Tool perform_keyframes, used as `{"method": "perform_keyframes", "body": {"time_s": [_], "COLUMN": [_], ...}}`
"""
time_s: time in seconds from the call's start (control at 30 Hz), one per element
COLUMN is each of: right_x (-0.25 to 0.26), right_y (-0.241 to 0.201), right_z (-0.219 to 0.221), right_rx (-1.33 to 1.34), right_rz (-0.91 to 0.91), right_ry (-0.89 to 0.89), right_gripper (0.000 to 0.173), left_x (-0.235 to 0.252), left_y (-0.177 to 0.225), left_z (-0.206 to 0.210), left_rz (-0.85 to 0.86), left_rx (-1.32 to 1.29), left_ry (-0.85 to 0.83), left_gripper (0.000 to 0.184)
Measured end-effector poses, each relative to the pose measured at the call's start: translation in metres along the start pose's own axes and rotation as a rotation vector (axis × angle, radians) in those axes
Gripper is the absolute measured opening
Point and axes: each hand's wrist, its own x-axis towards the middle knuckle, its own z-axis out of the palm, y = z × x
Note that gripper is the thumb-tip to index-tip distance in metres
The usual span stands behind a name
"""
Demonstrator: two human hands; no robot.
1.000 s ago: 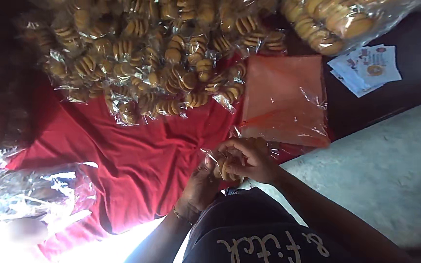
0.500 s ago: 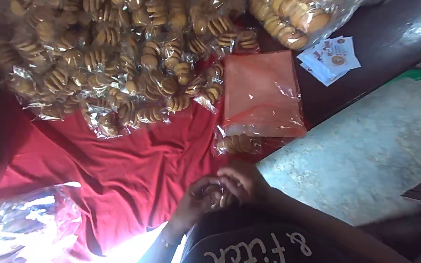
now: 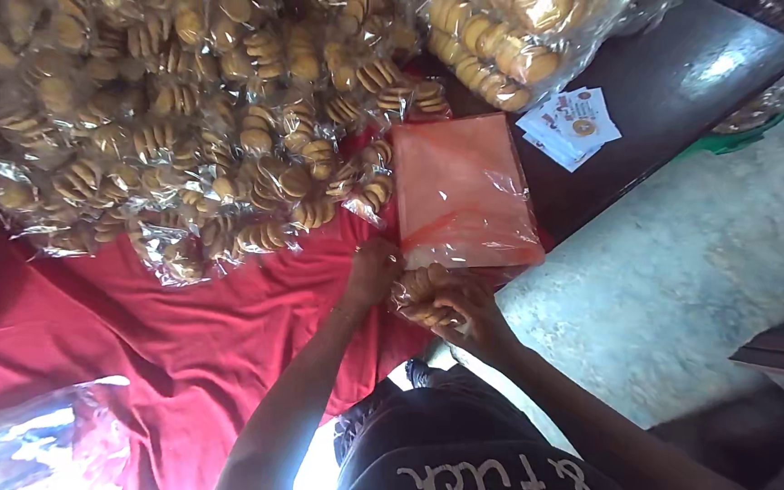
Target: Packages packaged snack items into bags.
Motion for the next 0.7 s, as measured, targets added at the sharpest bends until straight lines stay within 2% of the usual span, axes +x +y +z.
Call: {"method": "perform_keyframes", "body": {"time_s": [0.1, 0.17, 0.23, 0.3, 0.37, 0.43, 0.47, 0.53, 0.6, 0.63, 0.7], "right_x": [0.013, 0.021, 0.032, 0.044, 0.050, 0.046, 0.044, 0.043, 0.040, 0.039, 0.036], "right_y": [0.011, 0.009, 0.000, -0.012, -0.018, -0.022, -0.022, -0.021, -0.018, -0.017, -0.015], "right_z": [0.002, 0.001, 0.004, 0.014, 0.033, 0.052, 0.058, 0.060, 0.055, 0.051, 0.044], "right_rx": [0.041, 0.152, 0.241, 0.270, 0.245, 0.216, 0.195, 0.203, 0.194, 0.183, 0.173], "right_rz": [-0.028, -0.079, -0.174, -0.231, -0.250, -0.224, -0.216, -0.211, -0.195, -0.177, -0.141], "right_ry": [0.054, 0.020, -0.028, -0.088, -0.121, -0.152, -0.159, -0.191, -0.198, -0.195, -0.186], "right_gripper": [0.037, 0.062, 0.089, 0.091, 0.076, 0.058, 0.052, 0.045, 0.044, 0.044, 0.046], "left_x": [-0.027, -0.043, -0.042, -0.026, 0.005, 0.051, 0.075, 0.111, 0.122, 0.118, 0.096], "left_y": [0.000, -0.001, -0.005, -0.001, 0.009, 0.016, 0.018, 0.020, 0.030, 0.032, 0.029], "left_z": [0.002, -0.001, -0.018, -0.043, -0.060, -0.071, -0.074, -0.073, -0.069, -0.066, -0.063], "left_rz": [0.214, 0.290, 0.347, 0.337, 0.272, 0.255, 0.239, 0.116, -0.050, -0.092, -0.113], "left_rx": [-0.461, -0.680, -0.707, -0.618, -0.413, -0.071, 0.120, 0.494, 0.659, 0.649, 0.588], "left_ry": [-0.115, -0.182, -0.238, -0.232, -0.066, 0.026, -0.001, -0.105, -0.231, -0.271, -0.262], "left_gripper": [0.019, 0.014, 0.024, 0.039, 0.031, 0.021, 0.028, 0.055, 0.075, 0.078, 0.066]}}
